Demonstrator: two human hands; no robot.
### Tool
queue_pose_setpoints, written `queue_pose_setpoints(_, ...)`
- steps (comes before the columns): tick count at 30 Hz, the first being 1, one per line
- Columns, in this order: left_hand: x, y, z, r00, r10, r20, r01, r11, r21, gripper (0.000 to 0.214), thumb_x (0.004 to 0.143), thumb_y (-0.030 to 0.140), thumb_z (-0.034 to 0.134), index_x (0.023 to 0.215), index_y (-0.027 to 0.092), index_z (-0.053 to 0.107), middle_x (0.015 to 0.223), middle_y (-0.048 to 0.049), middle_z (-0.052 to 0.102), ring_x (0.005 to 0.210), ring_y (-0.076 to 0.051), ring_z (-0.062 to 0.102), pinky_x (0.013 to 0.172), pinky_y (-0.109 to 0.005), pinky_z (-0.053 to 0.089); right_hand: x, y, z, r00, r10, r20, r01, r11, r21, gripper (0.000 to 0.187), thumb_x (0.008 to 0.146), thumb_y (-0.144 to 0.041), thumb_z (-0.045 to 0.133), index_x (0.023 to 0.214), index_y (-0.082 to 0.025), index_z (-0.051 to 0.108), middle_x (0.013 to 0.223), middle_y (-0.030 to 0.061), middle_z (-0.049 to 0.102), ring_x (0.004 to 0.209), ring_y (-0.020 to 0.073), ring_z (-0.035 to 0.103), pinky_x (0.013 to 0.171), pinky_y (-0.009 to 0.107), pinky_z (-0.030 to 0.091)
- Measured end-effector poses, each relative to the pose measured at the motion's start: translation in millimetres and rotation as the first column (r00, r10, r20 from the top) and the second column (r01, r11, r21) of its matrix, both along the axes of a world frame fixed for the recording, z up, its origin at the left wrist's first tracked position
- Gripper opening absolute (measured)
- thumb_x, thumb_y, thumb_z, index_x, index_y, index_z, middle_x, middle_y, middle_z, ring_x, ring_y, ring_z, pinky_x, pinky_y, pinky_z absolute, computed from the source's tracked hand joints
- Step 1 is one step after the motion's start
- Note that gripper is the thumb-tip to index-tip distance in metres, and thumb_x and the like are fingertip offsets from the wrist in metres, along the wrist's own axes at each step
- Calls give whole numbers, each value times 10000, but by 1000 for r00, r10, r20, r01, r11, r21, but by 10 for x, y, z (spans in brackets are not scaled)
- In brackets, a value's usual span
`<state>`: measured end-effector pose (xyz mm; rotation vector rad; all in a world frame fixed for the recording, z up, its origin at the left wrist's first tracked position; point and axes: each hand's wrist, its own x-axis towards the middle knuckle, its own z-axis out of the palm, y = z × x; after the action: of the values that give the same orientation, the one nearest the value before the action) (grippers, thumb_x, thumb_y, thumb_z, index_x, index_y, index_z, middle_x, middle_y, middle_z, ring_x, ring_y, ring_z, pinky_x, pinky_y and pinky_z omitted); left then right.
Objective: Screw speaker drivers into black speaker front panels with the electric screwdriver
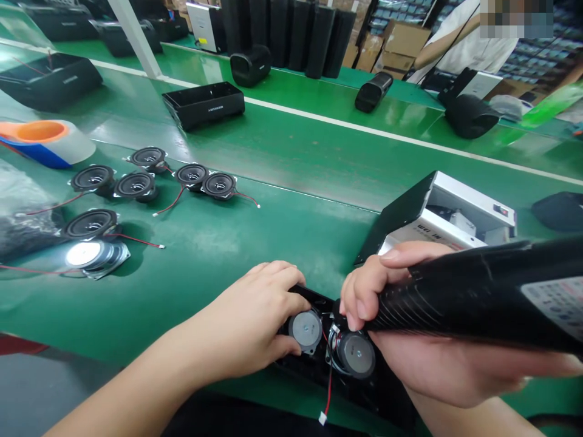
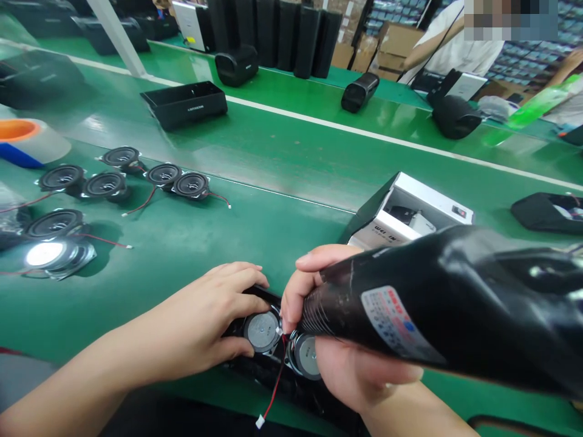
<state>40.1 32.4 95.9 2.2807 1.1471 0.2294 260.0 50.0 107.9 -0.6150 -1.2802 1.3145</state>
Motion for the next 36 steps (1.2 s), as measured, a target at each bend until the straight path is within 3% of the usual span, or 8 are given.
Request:
queue_pose_setpoints(3,-3,4,-9,1000,-15,-4,15,1000,-11,383,774,261,1000,1115,257,828,1237,-61,691,1252,-337,629,1098,-529,536,-17,-23,-210,991,133,12,-133,991,16,647,891,-842,720,1207,-279,769,726,29,715,506,214,636,477,346,510)
queue_pose_setpoints(5,1,5,-6,1000,-9,-3,9,1000,-12,372,772,257,999,1102,260,829,1226,-57,688,1245,-335,628,1094,-527,534,-38,-16,-278,989,150,16,-150,989,7,673,895,-865,690,1222,-279,753,702,13,694,484,188,598,463,315,477)
queue_pose_setpoints(10,7,-8,12,1000,24,-8,-25,999,-30,378,781,301,999,1118,252,833,1264,-61,679,1264,-328,621,1117,-530,525,-8,57,-78,995,89,-37,-91,993,-73,723,912,-928,571,1229,-297,726,685,-8,672,468,187,576,470,316,484)
queue_pose_setpoints(14,1,-11,17,1000,8,-28,-10,999,-47,390,788,332,999,1130,248,832,1264,-70,679,1257,-332,620,1107,-526,531,56,69,63,997,-49,-60,44,996,-77,693,869,-874,702,1165,-250,760,662,18,690,478,203,590,491,327,512)
queue_pose_setpoints(27,15,18,94,999,5,-34,-6,1000,-22,476,755,275,1012,1196,254,835,1372,-90,690,1355,-368,618,1169,-547,523,-5,97,22,992,-57,-112,52,997,-51,699,825,-883,734,1146,-264,774,655,16,689,467,222,587,494,358,510)
queue_pose_setpoints(31,-10,18,114,1000,11,-28,-12,999,-31,427,870,355,928,1272,272,812,1443,-104,668,1418,-381,590,1203,-572,504,-1,104,-30,990,-13,-138,5,998,-55,720,828,-904,708,1170,-271,743,685,12,695,492,217,599,499,347,509)
queue_pose_setpoints(36,29,1,86,999,17,-34,-17,1000,7,263,1058,276,665,1284,305,795,1480,-91,639,1473,-349,536,1258,-596,439,-6,116,-68,979,45,-197,-54,998,-38,701,859,-869,717,1215,-266,719,728,6,702,522,205,603,480,319,490)
